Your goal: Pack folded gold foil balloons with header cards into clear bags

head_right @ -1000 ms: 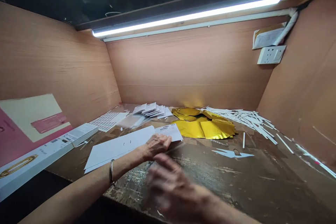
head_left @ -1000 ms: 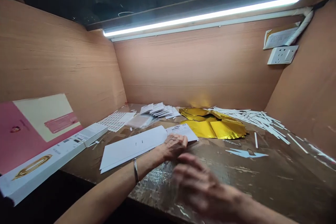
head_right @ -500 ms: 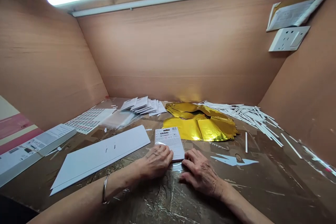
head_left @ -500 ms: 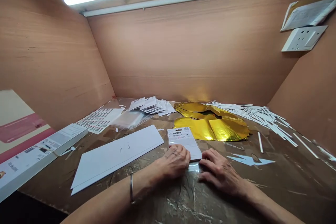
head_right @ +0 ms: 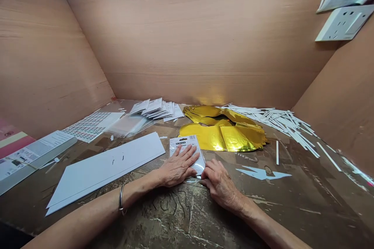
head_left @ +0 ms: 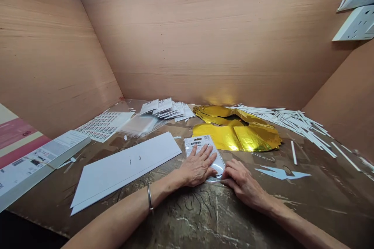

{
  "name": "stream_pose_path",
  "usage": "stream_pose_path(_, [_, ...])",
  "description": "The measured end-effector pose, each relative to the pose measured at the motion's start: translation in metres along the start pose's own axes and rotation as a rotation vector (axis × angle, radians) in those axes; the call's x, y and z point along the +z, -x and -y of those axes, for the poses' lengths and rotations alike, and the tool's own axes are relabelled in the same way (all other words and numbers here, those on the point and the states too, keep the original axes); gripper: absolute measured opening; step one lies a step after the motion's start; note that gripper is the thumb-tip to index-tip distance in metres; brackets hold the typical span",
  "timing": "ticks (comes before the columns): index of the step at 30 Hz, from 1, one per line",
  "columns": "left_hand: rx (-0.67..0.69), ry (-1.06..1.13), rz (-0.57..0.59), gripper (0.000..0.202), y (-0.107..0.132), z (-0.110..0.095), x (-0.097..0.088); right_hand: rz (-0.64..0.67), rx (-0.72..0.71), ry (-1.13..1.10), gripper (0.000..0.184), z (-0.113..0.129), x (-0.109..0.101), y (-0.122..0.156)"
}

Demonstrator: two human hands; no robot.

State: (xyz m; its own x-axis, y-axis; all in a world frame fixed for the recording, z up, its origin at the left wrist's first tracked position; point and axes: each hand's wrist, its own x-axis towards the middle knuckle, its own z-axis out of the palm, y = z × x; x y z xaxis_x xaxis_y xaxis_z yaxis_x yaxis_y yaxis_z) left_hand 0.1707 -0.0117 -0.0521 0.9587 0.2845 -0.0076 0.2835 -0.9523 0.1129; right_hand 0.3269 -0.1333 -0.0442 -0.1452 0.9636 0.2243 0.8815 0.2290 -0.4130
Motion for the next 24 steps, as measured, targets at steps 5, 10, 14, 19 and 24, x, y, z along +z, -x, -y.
stream_pose_path(5, [-0.018,-0.01,-0.002,0.059,0.001,-0.002,-0.003,-0.008,-0.198,0.171,0.021,-0.003,0.004,0.003])
stream_pose_path(10, [-0.023,-0.035,-0.011,0.058,0.0,-0.002,-0.001,-0.01,-0.295,0.156,0.023,-0.007,0.005,0.002])
stream_pose_path(14, [-0.024,-0.062,-0.006,0.057,0.0,-0.002,-0.001,-0.005,-0.258,0.112,0.023,-0.003,0.006,0.0])
stream_pose_path(19, [-0.027,-0.055,-0.024,0.057,0.0,-0.003,-0.001,0.096,-0.02,-0.12,0.016,0.011,0.0,0.012])
stream_pose_path(24, [-0.028,-0.07,-0.021,0.057,-0.001,-0.003,-0.001,0.085,0.087,-0.283,0.01,0.011,-0.009,0.022])
